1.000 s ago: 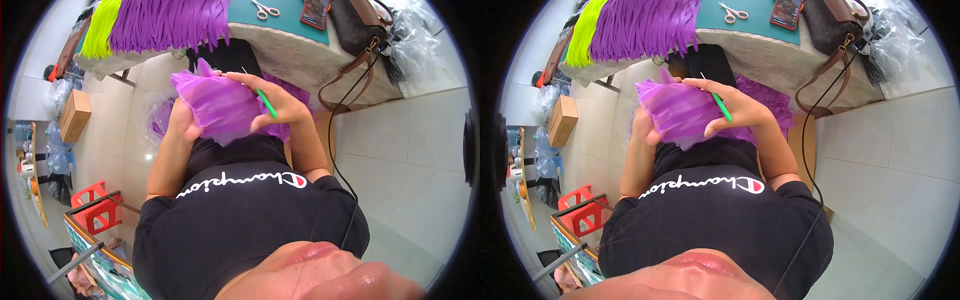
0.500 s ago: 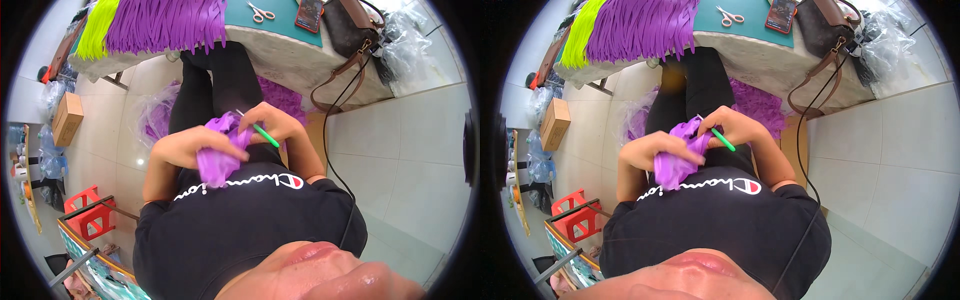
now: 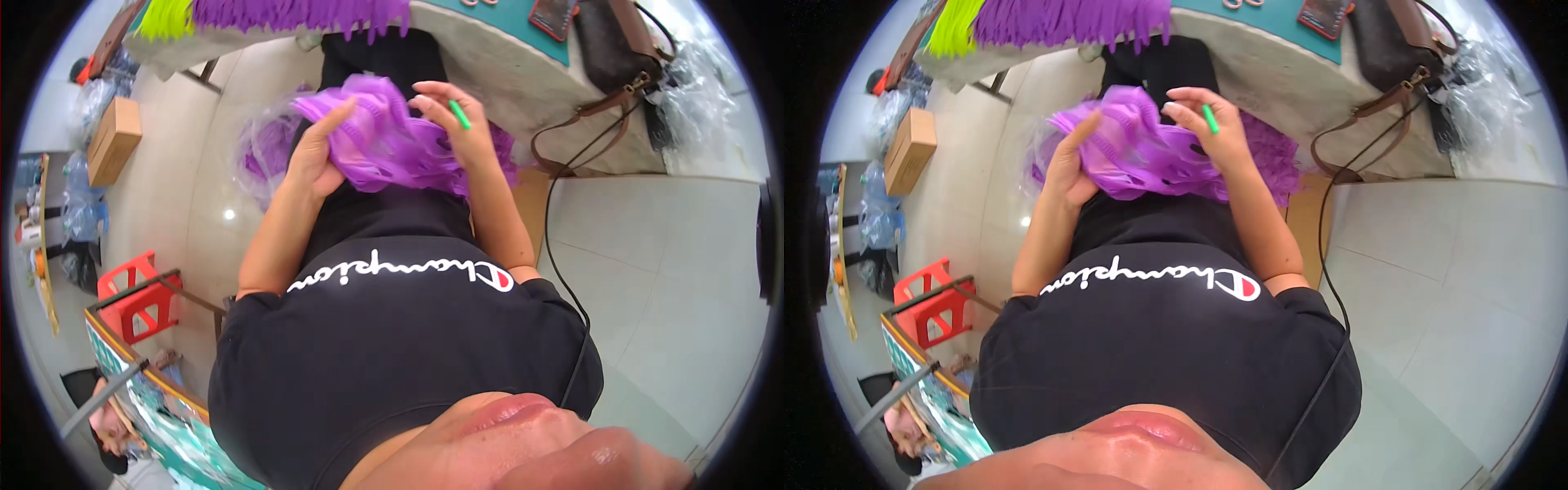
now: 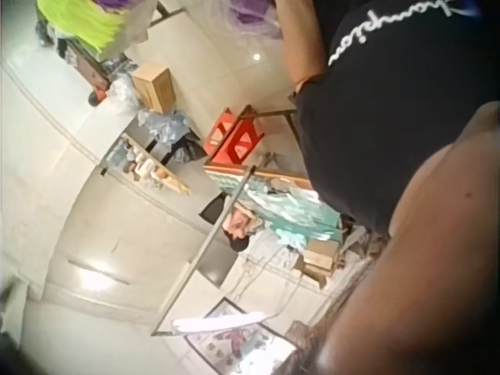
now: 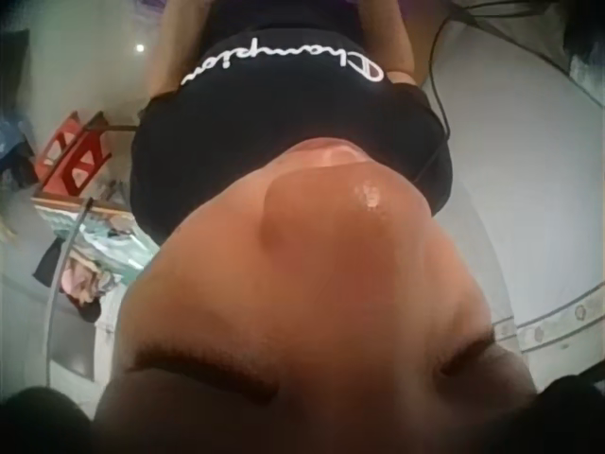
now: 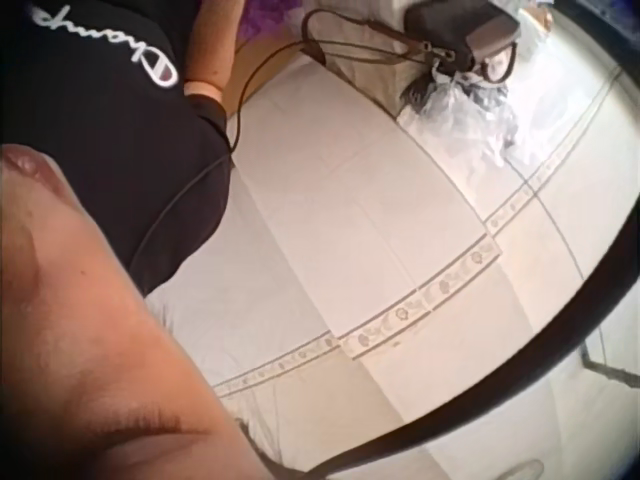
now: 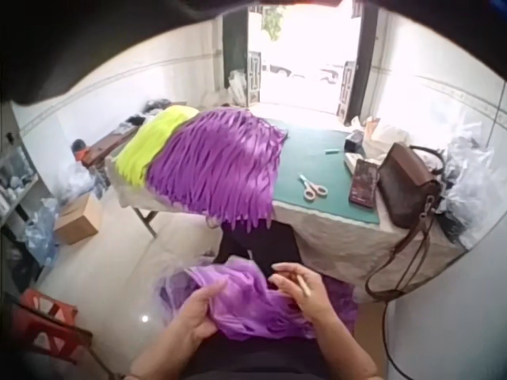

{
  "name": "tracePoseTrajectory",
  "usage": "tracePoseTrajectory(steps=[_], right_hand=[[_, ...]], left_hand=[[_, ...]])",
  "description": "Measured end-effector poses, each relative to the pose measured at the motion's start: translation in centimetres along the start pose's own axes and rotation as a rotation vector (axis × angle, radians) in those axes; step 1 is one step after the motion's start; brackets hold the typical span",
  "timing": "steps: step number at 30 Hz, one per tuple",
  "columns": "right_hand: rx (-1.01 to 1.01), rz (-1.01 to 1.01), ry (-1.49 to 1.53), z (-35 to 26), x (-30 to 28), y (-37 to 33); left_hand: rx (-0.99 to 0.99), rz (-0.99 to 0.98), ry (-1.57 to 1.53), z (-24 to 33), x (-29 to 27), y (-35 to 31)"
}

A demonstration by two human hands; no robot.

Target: The person weaves strips of cut material using a hook tool and trims a piece with scissors.

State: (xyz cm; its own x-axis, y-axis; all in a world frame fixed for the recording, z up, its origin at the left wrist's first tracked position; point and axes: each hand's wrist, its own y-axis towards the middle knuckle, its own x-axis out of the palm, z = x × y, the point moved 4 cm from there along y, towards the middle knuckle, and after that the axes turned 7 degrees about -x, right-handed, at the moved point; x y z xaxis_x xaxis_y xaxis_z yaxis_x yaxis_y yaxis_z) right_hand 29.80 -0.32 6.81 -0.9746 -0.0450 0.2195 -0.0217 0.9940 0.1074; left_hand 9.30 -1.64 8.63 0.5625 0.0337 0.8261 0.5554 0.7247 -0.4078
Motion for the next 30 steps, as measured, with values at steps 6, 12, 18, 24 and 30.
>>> tracePoseTrajectory(steps=[6, 12, 18, 24, 30], right_hand=[[-0.294, -0.014, -0.100, -3.6, 0.8, -0.8], [-0.232, 0.156, -0.155, -4.9, 2.0, -2.0], [-0.167, 0.040, -0.187, -3.3, 3.5, -2.0], [-0.280, 0.004, -0.140, -3.9, 4.0, -2.0], [-0.492, -0.016, -0.188, -4.9, 4.3, -2.4]], left_hand=[[0.106, 0.015, 0.296, -0.5, 1.9, -0.9], [0.409, 0.182, 0.341, -0.5, 1.2, -1.2], [0.472, 0.177, 0.265, -0.6, 1.8, -1.1], [0.447, 0.086, 0.620, -0.9, 2.8, -1.1], [0.244, 0.005, 0.544, -1.5, 3.6, -0.9]])
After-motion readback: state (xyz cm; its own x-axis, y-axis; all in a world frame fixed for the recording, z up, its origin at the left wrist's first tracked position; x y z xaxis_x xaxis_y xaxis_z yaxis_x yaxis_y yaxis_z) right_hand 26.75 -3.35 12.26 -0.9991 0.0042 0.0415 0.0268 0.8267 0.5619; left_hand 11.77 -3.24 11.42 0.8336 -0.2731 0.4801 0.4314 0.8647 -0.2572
